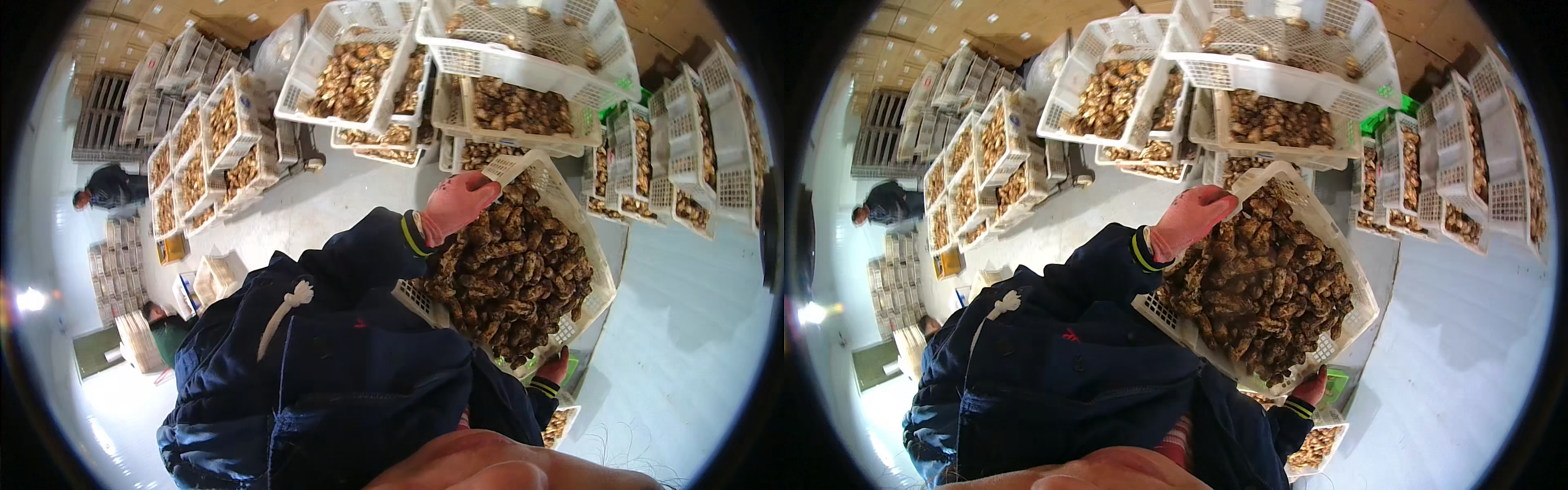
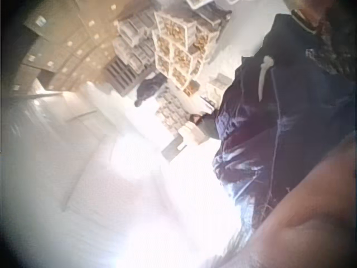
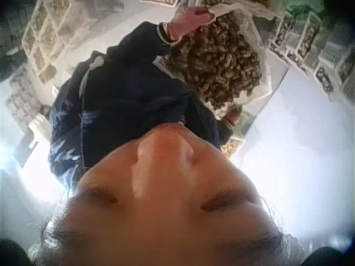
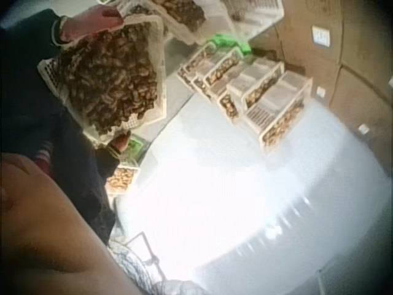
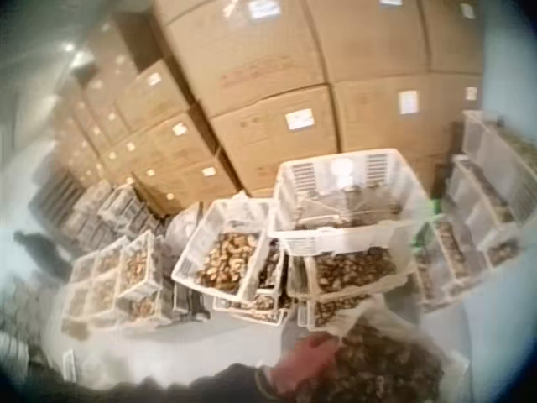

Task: The person sorts ginger roots in a warehouse by picking individual roots from crates, examining them by hand, and placing them into different plastic containers before moving the filled crates to a central area.

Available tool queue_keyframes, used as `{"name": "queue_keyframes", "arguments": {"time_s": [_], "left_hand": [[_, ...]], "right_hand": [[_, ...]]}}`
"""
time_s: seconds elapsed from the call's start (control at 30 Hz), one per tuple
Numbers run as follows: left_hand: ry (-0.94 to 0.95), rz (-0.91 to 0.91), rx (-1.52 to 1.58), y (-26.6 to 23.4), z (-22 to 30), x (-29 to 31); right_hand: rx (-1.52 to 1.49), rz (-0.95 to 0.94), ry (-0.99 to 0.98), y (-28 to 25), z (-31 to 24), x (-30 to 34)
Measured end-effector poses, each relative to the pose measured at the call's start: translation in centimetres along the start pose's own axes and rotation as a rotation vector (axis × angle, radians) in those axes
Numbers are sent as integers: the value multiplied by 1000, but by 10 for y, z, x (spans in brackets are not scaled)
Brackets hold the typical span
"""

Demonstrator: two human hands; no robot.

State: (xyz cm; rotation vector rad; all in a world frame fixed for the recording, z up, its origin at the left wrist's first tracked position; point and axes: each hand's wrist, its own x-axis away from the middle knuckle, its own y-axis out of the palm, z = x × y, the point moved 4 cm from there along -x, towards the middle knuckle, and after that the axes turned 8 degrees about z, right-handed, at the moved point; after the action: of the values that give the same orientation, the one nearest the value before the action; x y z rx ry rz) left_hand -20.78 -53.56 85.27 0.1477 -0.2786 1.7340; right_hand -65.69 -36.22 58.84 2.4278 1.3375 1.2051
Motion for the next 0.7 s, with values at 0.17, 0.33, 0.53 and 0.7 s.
{"name": "queue_keyframes", "arguments": {"time_s": [0.17, 0.33, 0.53, 0.7], "left_hand": [[29, 178, 19, -72, 25, 20], [-139, 215, 118, -161, -9, 47], [-116, 385, 176, -283, -62, 66], [-353, 477, 243, -346, -91, 78]], "right_hand": [[191, 10, 141, 98, -30, 40], [232, 75, 222, 156, 2, 95], [333, 28, 301, 216, 80, 116], [486, -36, 100, 241, 121, 82]]}}
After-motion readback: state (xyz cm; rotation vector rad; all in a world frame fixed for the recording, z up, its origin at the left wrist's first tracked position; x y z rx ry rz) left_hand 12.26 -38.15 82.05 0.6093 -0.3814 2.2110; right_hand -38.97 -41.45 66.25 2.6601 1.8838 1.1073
